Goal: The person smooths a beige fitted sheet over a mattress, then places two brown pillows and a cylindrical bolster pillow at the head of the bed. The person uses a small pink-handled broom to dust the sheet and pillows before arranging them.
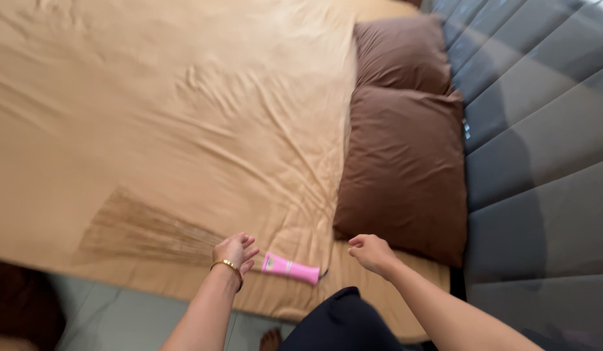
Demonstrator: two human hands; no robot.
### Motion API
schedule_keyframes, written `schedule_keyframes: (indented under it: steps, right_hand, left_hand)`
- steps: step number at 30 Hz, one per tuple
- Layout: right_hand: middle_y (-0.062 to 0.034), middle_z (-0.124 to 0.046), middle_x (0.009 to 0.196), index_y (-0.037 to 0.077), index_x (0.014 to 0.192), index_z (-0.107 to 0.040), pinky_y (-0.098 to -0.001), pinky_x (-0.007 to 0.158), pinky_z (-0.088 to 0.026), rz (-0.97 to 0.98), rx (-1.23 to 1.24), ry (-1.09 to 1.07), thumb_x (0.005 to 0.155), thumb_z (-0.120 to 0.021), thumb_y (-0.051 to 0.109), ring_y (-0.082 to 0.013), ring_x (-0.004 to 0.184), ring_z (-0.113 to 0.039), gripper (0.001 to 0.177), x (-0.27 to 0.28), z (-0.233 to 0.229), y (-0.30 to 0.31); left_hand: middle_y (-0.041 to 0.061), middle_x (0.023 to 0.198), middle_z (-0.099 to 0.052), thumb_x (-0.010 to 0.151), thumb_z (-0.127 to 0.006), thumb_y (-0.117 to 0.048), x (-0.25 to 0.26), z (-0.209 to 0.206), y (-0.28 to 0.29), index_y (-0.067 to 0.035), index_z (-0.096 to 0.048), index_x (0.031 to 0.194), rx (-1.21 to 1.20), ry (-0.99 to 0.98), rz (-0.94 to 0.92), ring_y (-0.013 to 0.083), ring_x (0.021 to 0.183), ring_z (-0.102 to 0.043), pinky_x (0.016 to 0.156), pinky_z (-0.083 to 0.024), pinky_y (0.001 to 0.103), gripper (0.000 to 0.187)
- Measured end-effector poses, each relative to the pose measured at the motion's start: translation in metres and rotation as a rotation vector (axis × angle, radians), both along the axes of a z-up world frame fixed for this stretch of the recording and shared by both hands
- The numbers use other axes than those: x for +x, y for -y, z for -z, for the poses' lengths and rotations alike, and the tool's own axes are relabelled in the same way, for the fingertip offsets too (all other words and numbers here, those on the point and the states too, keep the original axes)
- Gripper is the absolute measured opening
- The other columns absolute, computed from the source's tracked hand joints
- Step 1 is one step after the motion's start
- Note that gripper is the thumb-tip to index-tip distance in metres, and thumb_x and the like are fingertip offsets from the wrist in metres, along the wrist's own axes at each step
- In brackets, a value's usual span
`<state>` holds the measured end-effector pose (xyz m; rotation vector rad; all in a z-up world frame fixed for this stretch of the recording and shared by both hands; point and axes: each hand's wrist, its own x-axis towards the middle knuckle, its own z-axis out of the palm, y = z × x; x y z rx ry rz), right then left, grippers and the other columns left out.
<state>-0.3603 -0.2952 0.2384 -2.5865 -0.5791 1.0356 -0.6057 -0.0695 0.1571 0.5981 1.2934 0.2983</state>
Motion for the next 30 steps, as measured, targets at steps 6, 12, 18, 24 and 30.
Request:
schedule_keyframes:
  steps: [6,12,18,24,30]
  right_hand:
    - [-0.0093,-0.074,0.124,0.015,0.128,-0.072,-0.0373,0.102,-0.054,-0.411,-0.143,0.009,0.089,-0.069,0.028,-0.0268,0.118,-0.068,0.041,-0.036,0.071,0.005]
    - [-0.0142,-0.067,0.133,0.021,0.144,-0.058,-0.0429,0.107,-0.049,-0.638,-0.137,0.114,0.087,-0.071,0.034,-0.0331,0.126,-0.061,0.060,-0.059,0.166,-0.010]
    - [-0.0167,-0.036,0.157,0.009,0.159,-0.021,-0.0464,0.116,-0.033,-0.720,0.111,0.284,0.087,-0.074,0.036,-0.0348,0.142,-0.038,0.093,-0.075,0.256,-0.025]
    - [-0.0136,-0.067,0.121,0.013,0.133,-0.050,-0.0494,0.096,-0.051,-0.706,0.141,0.420,0.090,-0.066,0.032,-0.0358,0.110,-0.067,0.050,-0.104,0.277,-0.006]
    - [-0.0129,-0.073,0.099,0.032,0.163,-0.023,-0.0479,0.077,-0.059,-0.182,-0.043,0.212,0.099,-0.054,0.031,-0.0317,0.087,-0.073,0.070,-0.113,0.200,0.035]
  left_hand:
    - [0.000,0.131,-0.072,0.100,-0.054,-0.029,-0.025,0.029,0.015,-0.018,-0.063,0.130,-0.029,-0.003,-0.049,0.0241,0.108,-0.071,0.096,-0.048,0.047,0.033]
    - [0.001,0.129,-0.072,0.099,-0.055,-0.028,-0.039,0.075,0.024,-0.018,-0.064,0.127,0.021,0.085,-0.106,0.0238,0.106,-0.071,0.103,-0.048,0.049,0.032]
    - [0.004,0.128,-0.072,0.099,-0.055,-0.027,-0.051,0.141,0.041,-0.014,-0.061,0.130,0.060,0.175,-0.154,0.0262,0.109,-0.070,0.104,-0.046,0.049,0.034]
    - [0.005,0.133,-0.070,0.098,-0.055,-0.027,-0.079,0.171,0.073,-0.012,-0.059,0.134,0.045,0.185,-0.201,0.0296,0.113,-0.069,0.107,-0.045,0.050,0.039]
    - [0.007,0.133,-0.071,0.098,-0.055,-0.025,-0.112,0.106,0.088,-0.011,-0.059,0.136,0.011,0.158,-0.313,0.0316,0.114,-0.070,0.108,-0.046,0.051,0.040]
